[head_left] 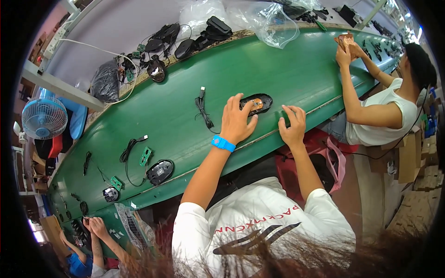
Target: The worker is assembling internal components and shells of computer mice on a factory assembly line.
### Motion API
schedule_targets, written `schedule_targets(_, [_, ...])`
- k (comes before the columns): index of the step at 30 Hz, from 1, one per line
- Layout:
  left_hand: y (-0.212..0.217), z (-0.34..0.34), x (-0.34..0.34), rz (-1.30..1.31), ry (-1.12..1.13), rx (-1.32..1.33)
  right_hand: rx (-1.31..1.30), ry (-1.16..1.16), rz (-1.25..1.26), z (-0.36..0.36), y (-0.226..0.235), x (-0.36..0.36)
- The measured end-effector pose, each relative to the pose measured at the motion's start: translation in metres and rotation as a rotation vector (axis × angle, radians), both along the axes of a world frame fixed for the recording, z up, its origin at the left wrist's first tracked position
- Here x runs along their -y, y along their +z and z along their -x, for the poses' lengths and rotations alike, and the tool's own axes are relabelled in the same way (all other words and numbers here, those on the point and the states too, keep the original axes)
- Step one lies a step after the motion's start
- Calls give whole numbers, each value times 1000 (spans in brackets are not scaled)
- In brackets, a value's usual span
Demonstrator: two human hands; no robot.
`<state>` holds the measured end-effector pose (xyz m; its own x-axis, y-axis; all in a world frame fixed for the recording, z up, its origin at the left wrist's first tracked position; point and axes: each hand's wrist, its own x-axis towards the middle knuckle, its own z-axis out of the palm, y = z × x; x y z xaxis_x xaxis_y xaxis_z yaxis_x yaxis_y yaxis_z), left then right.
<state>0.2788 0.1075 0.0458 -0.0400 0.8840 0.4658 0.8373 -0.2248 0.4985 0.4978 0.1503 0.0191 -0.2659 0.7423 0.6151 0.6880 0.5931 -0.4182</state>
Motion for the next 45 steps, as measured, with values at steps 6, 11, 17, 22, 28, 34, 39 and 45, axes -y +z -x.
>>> schedule_targets(6, [41,31,76,-33,10,228,-59,-45,24,-5,-5,-3])
schedule_targets(11, [30,63,168,32,275,395,-56,-69,38,-5,-5,-3])
schedule_targets(17, [-4,82,232,28,593,455,-41,-61,52,-3,-3,-2])
schedule_targets(22, [-17,74,231,-35,712,322,-15,-57,51,-3,-6,-4])
schedule_targets(28, [-13,68,233,-122,706,336,58,-36,54,-13,-13,-10])
schedule_targets(34, [-3,109,271,-206,867,212,88,112,128,-26,3,-44])
schedule_targets(39, [-7,130,283,-156,895,70,180,182,29,-9,3,-152])
schedule_targets(45, [-12,126,280,-50,914,64,178,54,98,20,-23,-250])
